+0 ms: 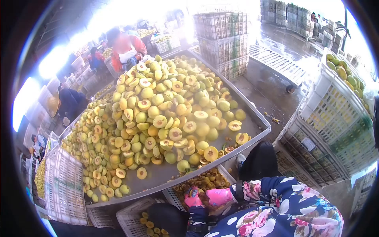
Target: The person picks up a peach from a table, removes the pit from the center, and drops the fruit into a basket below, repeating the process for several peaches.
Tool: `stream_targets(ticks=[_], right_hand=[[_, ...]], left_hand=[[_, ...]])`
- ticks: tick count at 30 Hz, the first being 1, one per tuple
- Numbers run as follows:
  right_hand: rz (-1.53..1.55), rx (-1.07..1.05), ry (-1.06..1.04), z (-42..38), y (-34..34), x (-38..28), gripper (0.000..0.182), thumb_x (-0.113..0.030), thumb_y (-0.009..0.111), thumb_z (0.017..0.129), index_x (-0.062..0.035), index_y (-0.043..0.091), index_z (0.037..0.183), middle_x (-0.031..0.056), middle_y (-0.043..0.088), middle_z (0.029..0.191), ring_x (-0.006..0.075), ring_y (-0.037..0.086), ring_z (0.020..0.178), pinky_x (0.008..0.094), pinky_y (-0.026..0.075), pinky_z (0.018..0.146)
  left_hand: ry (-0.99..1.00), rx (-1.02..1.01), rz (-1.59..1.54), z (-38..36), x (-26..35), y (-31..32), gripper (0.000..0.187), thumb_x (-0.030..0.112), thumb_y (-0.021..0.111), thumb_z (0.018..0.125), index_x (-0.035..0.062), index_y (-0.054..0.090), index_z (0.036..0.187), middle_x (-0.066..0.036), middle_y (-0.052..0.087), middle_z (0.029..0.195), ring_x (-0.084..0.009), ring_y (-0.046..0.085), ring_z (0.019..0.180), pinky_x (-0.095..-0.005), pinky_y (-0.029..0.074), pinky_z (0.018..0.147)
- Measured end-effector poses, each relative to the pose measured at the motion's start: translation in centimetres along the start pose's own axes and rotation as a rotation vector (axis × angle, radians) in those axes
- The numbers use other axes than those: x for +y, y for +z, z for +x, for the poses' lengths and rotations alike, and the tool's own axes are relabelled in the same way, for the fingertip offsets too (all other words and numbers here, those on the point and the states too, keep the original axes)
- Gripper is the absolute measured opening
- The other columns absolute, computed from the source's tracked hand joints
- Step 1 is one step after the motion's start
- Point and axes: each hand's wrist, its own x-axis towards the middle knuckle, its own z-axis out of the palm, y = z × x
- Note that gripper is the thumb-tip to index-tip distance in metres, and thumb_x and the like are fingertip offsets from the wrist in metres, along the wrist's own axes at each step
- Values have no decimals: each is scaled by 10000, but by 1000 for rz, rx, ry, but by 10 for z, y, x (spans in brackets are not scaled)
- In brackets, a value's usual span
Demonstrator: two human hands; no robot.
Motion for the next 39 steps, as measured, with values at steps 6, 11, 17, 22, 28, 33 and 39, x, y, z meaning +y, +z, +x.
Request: stream_targets(ticks=[6, 11, 17, 22, 28, 33, 39], right_hand=[[634, -170, 301, -34, -35, -70, 142, -189, 504, 811, -48, 484, 803, 48, 471, 600, 153, 446, 450, 302, 360, 389], [404, 3, 251, -21, -19, -42, 151, -184, 510, 812, -72, 482, 714, 23, 459, 569, 131, 436, 438, 263, 336, 377], [751, -220, 359, -38, -41, -73, 222, -193, 483, 831, -82, 478, 639, -3, 446, 534, 107, 437, 424, 241, 355, 388], [787, -274, 395, -40, -49, -71, 161, -235, 479, 835, -96, 554, 805, -27, 484, 588, 85, 463, 451, 226, 378, 417], [1024, -466, 412, -38, -54, -66, 225, -223, 523, 848, -92, 501, 667, -14, 462, 560, 62, 441, 437, 202, 355, 396], [1015, -376, 423, -42, -55, -78, 226, -239, 542, 837, -108, 497, 658, -53, 447, 562, 36, 420, 435, 201, 339, 390], [488, -307, 64, -51, -65, -79, 203, -208, 507, 846, -100, 529, 676, -37, 486, 556, 49, 466, 447, 183, 342, 379]], left_hand=[[-3, -11, 0, 0, 1, -1, 198, 64, 705, 736, -37, 634, 890, -97, 644, 821, -133, 589, 697, -256, 481, 635], [-16, -36, 0, -2, 3, 0, 194, 62, 702, 739, -37, 634, 891, -99, 645, 825, -135, 591, 701, -256, 482, 640], [-25, -68, 6, -1, 6, 0, 189, 60, 698, 743, -36, 635, 893, -101, 646, 829, -137, 594, 706, -256, 482, 646], [-34, -104, 2, -1, 9, 2, 185, 58, 694, 747, -36, 635, 894, -103, 647, 834, -138, 596, 710, -255, 482, 650], [-28, -181, -8, -5, 14, -3, 180, 56, 690, 751, -35, 635, 896, -106, 648, 838, -140, 599, 714, -255, 482, 656], [14, -244, -203, 5, 1, -8, 209, 113, 675, 777, -4, 618, 940, -113, 652, 865, -171, 622, 754, -279, 494, 688], [343, -535, 349, 20, -6, -26, 260, 124, 628, 784, -11, 619, 1007, -106, 648, 961, -174, 612, 868, -278, 476, 768]])
